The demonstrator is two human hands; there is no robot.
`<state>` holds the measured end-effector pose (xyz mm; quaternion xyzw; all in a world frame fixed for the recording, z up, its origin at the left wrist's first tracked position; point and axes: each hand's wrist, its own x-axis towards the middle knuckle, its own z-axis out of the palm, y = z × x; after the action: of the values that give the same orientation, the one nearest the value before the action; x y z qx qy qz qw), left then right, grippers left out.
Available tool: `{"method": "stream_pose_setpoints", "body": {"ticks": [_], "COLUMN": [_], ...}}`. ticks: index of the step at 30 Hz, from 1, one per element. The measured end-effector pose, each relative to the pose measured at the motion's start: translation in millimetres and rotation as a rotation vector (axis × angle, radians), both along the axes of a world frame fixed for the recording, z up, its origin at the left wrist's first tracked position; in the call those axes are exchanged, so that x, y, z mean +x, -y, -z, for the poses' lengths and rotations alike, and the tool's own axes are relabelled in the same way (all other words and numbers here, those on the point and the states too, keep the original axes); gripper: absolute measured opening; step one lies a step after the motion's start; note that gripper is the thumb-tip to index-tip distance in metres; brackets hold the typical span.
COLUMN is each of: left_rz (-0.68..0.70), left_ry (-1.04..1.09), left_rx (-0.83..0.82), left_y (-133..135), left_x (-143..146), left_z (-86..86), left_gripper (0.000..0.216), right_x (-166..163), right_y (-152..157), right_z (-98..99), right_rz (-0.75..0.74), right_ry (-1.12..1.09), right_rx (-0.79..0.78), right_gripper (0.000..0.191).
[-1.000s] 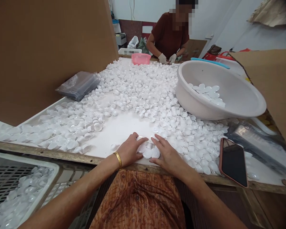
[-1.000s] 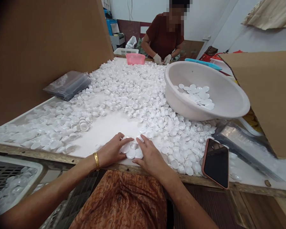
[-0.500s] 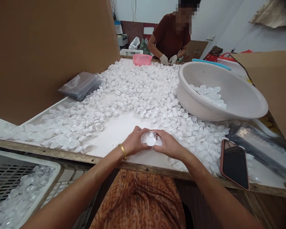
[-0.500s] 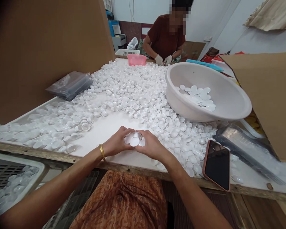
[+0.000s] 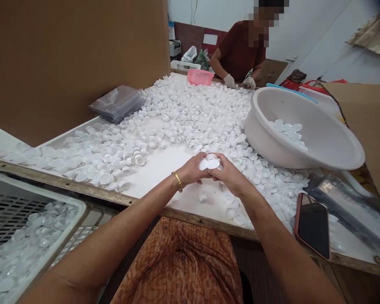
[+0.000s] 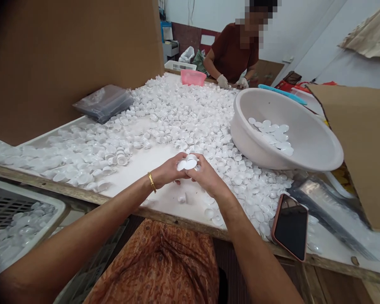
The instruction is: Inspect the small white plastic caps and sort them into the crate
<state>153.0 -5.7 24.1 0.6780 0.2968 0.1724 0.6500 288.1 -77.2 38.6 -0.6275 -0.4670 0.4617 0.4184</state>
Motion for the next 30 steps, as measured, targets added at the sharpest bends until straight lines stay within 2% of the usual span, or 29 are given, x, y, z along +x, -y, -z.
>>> {"method": "stream_pose_setpoints", "body": {"ticks": [3,7,11,13,18,21,26,30], "left_rz": [0.041,0.145,0.088,0.055,0.048,-0.001,-0.092,-0.164], "left_ry": [-0.042,-0.252,-0.472,-0.508,-0.338,-0.257,-0.163,-0.035], "left_rx": [-0.016,0.033,0.201,0.208,-0.064,-0.211,-0.332,-0.401], "left_y": [11.3,22.1,21.7,21.5,32.4,42.5,49.0,51.4], "left_x": [-12.4,-26.1,-28.9,-29.5,-33.9,-34.4,-29.9,-29.9], "left_z": [-5.1,-8.5,-4.1,-0.1,8.5,10.9,12.8,7.7], "left_gripper": [0.055,0.048,0.050,0.049,0.043,0.038,0.034,0.034], "right_x": [-3.3,-9.3,-16.6,-19.6,-25.7,-31.4,-37.6,-39.5], "right_y": [14.4,33.4,37.8,38.4,49.6,58.6,60.0,55.2], "right_z": [-2.7,9.4,28.0,34.6,41.7,42.1,38.7,24.4], "right_rz": [-0.080,-0.140,-0.064,-0.015,0.013,0.055,0.113,0.143], "right_ry": [0.058,0.098,0.095,0.051,-0.088,-0.149,-0.293,-0.214], "right_rx": [-0.010,-0.060,-0.054,-0.079,-0.110,-0.096,-0.127,-0.104], "right_gripper": [0.050,0.046,0.045,0.046,0.052,0.050,0.048,0.054]}}
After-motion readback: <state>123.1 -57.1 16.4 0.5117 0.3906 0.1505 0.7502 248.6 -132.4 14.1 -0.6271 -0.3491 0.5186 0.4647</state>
